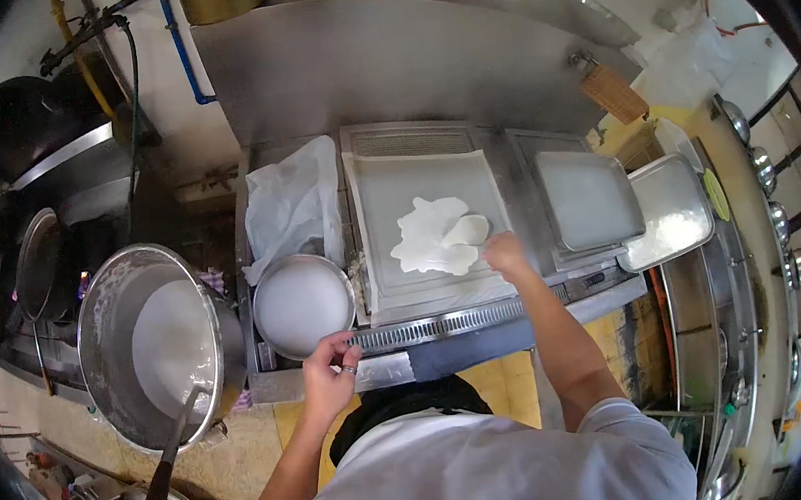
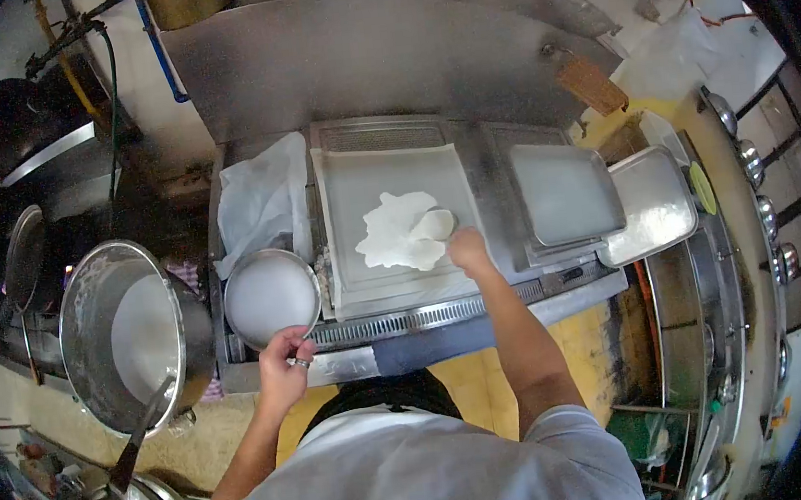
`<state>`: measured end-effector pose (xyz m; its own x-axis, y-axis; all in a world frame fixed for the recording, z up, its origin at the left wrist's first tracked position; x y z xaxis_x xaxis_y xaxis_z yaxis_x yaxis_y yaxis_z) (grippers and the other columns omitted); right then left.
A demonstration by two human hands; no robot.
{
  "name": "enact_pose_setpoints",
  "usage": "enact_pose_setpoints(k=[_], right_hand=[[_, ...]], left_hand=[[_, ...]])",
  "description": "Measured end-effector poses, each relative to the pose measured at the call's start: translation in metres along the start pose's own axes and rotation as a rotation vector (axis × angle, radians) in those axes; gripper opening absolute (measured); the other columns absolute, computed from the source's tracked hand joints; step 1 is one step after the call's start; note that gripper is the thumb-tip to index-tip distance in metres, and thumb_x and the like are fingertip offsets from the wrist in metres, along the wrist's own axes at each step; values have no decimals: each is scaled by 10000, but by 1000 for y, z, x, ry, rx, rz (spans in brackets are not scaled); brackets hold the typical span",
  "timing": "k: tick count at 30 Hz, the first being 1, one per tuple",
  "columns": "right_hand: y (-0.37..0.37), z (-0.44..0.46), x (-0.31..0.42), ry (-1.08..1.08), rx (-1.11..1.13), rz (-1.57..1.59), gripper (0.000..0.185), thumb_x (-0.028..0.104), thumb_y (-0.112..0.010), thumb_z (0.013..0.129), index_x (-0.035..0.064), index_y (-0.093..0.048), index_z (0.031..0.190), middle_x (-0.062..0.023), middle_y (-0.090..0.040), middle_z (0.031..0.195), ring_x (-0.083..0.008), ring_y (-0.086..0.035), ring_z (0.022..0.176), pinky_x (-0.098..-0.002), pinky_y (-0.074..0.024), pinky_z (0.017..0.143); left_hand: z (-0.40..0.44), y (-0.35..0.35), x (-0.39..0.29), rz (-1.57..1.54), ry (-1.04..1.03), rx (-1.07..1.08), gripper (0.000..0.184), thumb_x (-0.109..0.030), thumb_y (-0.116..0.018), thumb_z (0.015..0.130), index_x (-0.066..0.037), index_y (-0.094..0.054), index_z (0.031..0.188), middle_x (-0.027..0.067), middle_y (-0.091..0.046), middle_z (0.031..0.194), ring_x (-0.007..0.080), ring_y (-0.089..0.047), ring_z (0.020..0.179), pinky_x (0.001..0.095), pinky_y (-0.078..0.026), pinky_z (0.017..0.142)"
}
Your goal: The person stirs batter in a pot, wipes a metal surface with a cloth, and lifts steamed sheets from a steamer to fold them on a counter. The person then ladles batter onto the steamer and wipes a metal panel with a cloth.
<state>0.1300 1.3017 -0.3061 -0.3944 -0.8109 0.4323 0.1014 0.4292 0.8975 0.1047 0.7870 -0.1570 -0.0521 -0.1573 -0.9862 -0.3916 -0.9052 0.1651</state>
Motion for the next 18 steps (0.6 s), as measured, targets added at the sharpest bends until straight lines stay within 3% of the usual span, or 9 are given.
enact_pose_setpoints(k=[3, 6, 9, 14, 17, 18], right_hand=[[11, 2, 22, 145, -145, -485, 189, 118, -625, 832, 24, -739, 949, -193, -729, 900, -337, -694, 908, -485, -550, 795], [21, 16, 25, -78, -26, -303, 230, 169, -591, 828, 22, -746, 914, -240, -729, 989, -412, -660, 1062, -511, -500, 972], [39, 28, 49, 18, -183, -346, 245, 150, -578, 831, -6, -748, 913, -261, -721, 991, -434, -669, 1020, -526, -519, 947], [53, 68, 58, -3, -263, -203, 263, 68, -559, 819, -45, -732, 983, -290, -701, 1006, -460, -672, 931, -533, -536, 899], [69, 87, 77, -26, -285, -138, 292, 19, -568, 808, -64, -727, 1039, -287, -691, 1006, -463, -670, 930, -517, -543, 879], [75, 88, 84, -17, -302, -134, 311, 5, -572, 807, -68, -725, 1068, -284, -689, 999, -460, -670, 938, -511, -543, 872]], left_hand=[[1, -1, 3, 17, 48, 25, 225, -24, -698, 983, 15, -668, 1202, 40, -698, 858, 112, -661, 779, 282, -558, 741], [2, -3, 11, -2, 63, 27, 236, -31, -709, 974, 10, -676, 1205, 44, -705, 853, 105, -652, 756, 284, -555, 720], [6, -6, 16, -1, 81, 12, 254, -34, -726, 956, 6, -693, 1204, 59, -722, 840, 100, -640, 723, 293, -553, 692], [23, -30, 25, -28, 76, 6, 273, -20, -722, 947, 11, -682, 1214, 61, -726, 837, 106, -646, 724, 281, -550, 691], [43, -58, 21, 30, 66, 76, 336, -24, -732, 908, 3, -667, 1237, 121, -747, 973, 196, -710, 849, 349, -577, 784], [52, -69, 14, 146, -42, 75, 348, -19, -745, 892, -4, -668, 1231, 146, -734, 1012, 232, -707, 896, 377, -580, 798]])
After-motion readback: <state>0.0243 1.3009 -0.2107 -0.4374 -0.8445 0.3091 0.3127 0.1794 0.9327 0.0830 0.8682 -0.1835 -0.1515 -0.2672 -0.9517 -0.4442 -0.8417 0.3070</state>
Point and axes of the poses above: each hand's wrist, its own z-axis towards the middle knuckle, its own y-axis out of the back of the hand, x = y × z, the point moved 8 cm from there along z, towards the middle knuckle
